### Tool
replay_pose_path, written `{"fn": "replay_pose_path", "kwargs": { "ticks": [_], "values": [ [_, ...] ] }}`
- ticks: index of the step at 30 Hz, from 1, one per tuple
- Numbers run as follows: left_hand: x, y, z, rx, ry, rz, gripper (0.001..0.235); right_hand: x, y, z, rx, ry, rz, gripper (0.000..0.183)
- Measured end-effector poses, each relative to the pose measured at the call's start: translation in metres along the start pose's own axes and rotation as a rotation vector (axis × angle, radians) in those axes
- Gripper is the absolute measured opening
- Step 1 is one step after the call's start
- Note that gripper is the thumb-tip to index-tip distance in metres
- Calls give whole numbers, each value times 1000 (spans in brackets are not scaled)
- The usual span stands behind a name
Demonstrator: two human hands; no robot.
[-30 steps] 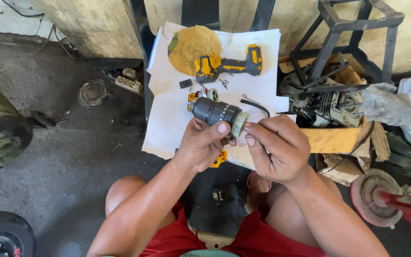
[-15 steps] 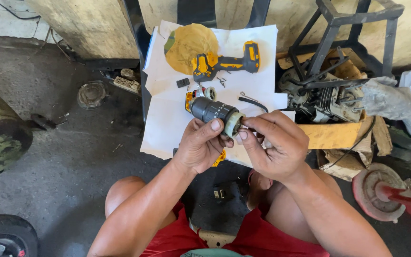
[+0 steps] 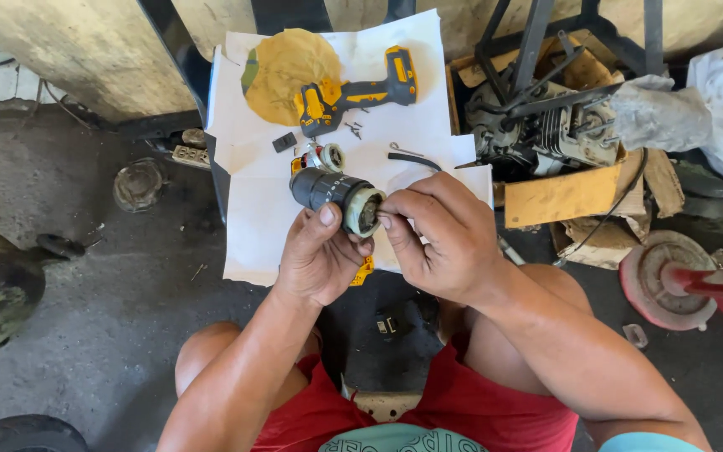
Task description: The person sits on the floor and assembles a small electric motor by hand, fitting the stator into the housing and rotating the component to check alignment. A yellow cordless drill and other parts are visible on a white sheet nearby.
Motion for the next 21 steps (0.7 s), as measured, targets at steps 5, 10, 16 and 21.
{"fn": "replay_pose_path", "kwargs": {
  "ticks": [5,10,16,21],
  "values": [
    [13,-1,-4,-79,-16,-39,29,-7,-4,-2,14,28,69,20],
    [24,0,-5,-181,-46,-95,51,1,-12,1,-5,131,173,59],
    [25,3,-6,-190,-44,-148,43,9,-9,-1,-8,126,163,46],
    [16,7,-4,-188,-57,-162,44,8,-7,-6,-34,61,122,38]
  ]
}}
Point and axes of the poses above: each hand's wrist, its own z-axis towards the middle knuckle, its own x-axis out of the palm, y = z × x, the point moved 5 cm from there along z, towards the middle knuckle, and after that the axes turned 2 degrees about z, right-handed, at the moved point
